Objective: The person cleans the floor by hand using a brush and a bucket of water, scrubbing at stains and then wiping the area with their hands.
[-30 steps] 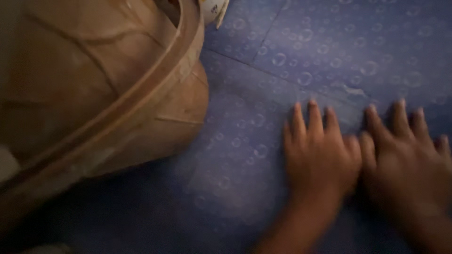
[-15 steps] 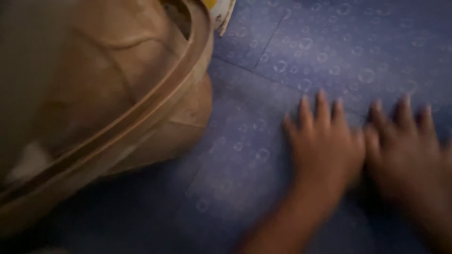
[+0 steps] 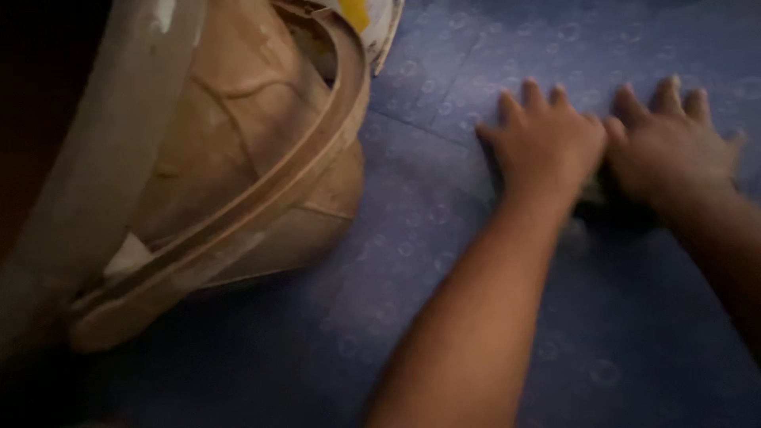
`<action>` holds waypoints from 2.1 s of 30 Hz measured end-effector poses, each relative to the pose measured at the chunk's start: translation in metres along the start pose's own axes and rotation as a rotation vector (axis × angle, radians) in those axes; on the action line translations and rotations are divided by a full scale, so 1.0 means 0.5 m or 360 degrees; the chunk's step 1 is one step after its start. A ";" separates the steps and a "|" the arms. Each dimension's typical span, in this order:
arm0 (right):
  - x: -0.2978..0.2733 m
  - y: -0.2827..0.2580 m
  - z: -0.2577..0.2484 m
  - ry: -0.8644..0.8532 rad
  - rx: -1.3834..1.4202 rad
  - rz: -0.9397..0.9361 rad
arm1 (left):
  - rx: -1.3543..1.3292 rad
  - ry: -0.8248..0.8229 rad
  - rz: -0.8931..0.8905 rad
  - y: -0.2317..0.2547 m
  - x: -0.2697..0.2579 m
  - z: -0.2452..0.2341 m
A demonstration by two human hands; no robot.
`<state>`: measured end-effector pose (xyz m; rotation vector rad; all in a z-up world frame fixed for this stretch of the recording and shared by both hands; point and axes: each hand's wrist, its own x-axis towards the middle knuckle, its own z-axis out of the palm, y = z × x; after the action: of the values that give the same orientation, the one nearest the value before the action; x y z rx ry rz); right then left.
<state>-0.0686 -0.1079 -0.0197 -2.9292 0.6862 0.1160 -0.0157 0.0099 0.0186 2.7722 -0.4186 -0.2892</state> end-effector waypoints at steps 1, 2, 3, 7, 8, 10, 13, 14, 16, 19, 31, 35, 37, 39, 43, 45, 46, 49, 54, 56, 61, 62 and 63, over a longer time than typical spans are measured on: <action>-0.041 0.010 0.002 -0.0007 0.0036 -0.0044 | -0.0004 0.0012 -0.0001 -0.002 -0.032 0.008; -0.092 0.026 0.005 -0.0029 -0.0021 -0.0063 | -0.0009 0.0020 0.0046 -0.004 -0.072 0.020; -0.147 0.035 0.013 -0.0051 -0.0077 -0.0083 | -0.0014 0.0027 0.0093 -0.012 -0.120 0.033; -0.278 0.039 0.030 0.0054 0.0034 -0.0149 | 0.0067 0.0128 0.0127 -0.028 -0.256 0.049; -0.288 0.045 0.027 0.0092 0.0103 -0.0195 | 0.0083 0.0133 0.0124 -0.023 -0.264 0.051; -0.220 0.045 0.035 0.0007 -0.0055 -0.0075 | 0.0041 0.0131 0.0126 -0.023 -0.206 0.055; -0.065 0.037 0.021 0.0005 -0.0049 -0.0033 | 0.0089 -0.0016 0.0081 -0.001 -0.057 0.037; -0.014 0.028 0.012 -0.0008 -0.0044 0.0032 | 0.0099 0.0048 0.0050 0.011 -0.012 0.024; 0.027 0.017 0.002 0.0002 -0.0052 0.0091 | 0.0120 0.0088 0.0044 0.019 0.013 0.015; 0.019 0.016 -0.007 -0.0009 -0.0035 0.0033 | 0.0137 0.0062 0.0101 0.017 0.006 0.015; -0.157 0.026 0.034 0.0050 -0.0148 -0.0053 | -0.0050 0.0412 0.0132 -0.030 -0.153 0.070; 0.035 0.006 0.022 0.0061 -0.0101 0.0009 | 0.0099 0.0231 0.0096 -0.001 0.024 0.034; 0.056 0.011 0.019 0.0116 -0.0081 -0.0009 | 0.0102 0.0329 0.0111 0.007 0.043 0.038; 0.042 0.008 0.015 0.0095 -0.0033 -0.0051 | 0.0084 0.0351 0.0092 0.003 0.031 0.041; -0.155 0.046 0.012 0.0080 -0.0021 -0.0254 | -0.0080 0.0395 0.0139 -0.019 -0.156 0.074; -0.266 0.041 0.016 0.0048 -0.0087 -0.0173 | -0.0093 0.0421 0.0114 -0.029 -0.269 0.074; -0.268 0.032 0.019 0.0051 -0.0107 -0.0161 | -0.0084 0.0384 0.0092 -0.033 -0.278 0.070; -0.247 0.034 0.022 0.0046 -0.0141 -0.0164 | -0.0060 0.0329 0.0056 -0.030 -0.266 0.073; 0.019 0.019 0.010 -0.0033 -0.0175 -0.0028 | 0.0050 0.0149 0.0077 0.005 0.012 0.044; 0.057 0.016 0.007 0.0021 -0.0079 -0.0049 | 0.0023 0.0157 0.0071 0.014 0.048 0.035; -0.053 0.049 0.015 0.0013 -0.0052 -0.0215 | 0.0097 0.0214 0.0105 0.006 -0.045 0.059; -0.108 0.062 0.015 0.0065 -0.0118 -0.0306 | 0.0035 0.0291 0.0144 -0.001 -0.101 0.067; -0.169 0.068 0.018 0.0065 -0.0117 -0.0291 | -0.0026 0.0369 0.0182 -0.012 -0.161 0.071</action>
<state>-0.1598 -0.0996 -0.0232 -3.0552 0.4249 0.0640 -0.0983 0.0311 -0.0043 2.7108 -0.5100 0.0552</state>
